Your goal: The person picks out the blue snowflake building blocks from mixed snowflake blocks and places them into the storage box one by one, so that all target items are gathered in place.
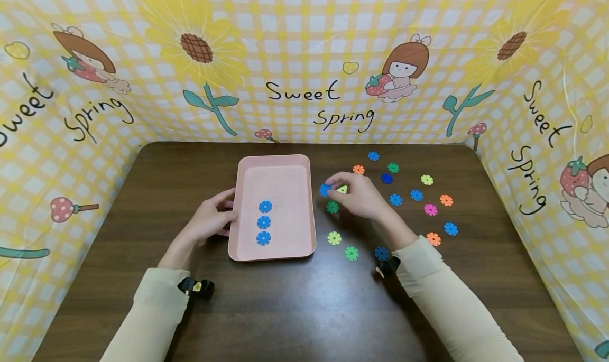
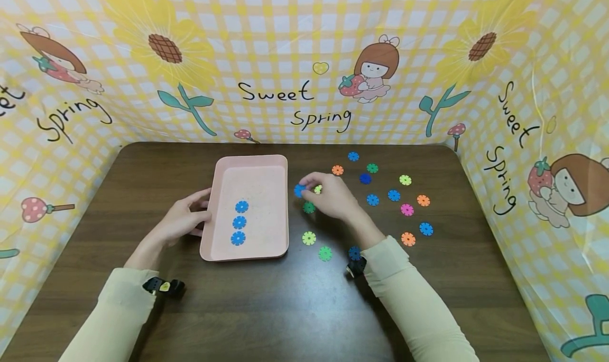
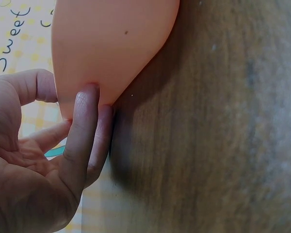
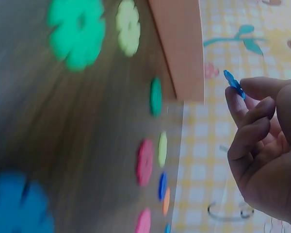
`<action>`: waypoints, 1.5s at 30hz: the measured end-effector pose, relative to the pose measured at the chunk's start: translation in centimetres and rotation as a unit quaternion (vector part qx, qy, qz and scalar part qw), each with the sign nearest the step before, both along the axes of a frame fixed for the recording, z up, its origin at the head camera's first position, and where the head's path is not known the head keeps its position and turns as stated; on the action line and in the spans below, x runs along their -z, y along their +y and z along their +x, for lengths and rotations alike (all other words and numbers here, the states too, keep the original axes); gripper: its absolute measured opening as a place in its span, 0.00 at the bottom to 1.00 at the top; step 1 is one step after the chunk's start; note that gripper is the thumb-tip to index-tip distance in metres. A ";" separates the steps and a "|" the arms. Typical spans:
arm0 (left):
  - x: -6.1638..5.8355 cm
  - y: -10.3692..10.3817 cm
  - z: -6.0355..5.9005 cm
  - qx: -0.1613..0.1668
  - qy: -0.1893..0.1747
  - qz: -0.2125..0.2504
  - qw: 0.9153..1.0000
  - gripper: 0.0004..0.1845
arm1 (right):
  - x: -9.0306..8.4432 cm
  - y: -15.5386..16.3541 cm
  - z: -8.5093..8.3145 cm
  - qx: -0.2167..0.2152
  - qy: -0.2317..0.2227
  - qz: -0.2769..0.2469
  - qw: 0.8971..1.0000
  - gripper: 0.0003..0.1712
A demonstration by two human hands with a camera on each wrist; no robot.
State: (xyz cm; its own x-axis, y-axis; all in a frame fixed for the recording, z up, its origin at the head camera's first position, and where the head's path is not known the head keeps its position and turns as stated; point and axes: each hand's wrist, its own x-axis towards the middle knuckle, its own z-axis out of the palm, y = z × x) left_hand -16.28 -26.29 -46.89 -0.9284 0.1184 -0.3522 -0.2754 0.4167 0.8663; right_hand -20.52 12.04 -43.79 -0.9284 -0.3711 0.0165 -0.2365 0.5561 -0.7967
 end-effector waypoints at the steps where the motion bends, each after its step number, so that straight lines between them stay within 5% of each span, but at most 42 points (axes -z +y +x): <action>1: 0.0 0.0 0.0 0.000 0.000 0.000 1.000 0.42 | 0.0 -0.6 -0.1 -0.003 0.003 -0.003 1.000 0.11; 26: -0.2 0.0 0.0 -0.001 -0.004 0.007 1.000 0.42 | 2.0 -12.7 -2.5 -0.027 -0.031 -0.055 0.998 0.12; 45: -0.4 0.3 0.3 -0.005 0.000 0.007 1.000 0.41 | 3.4 -14.8 -3.0 -0.017 -0.039 0.036 0.998 0.15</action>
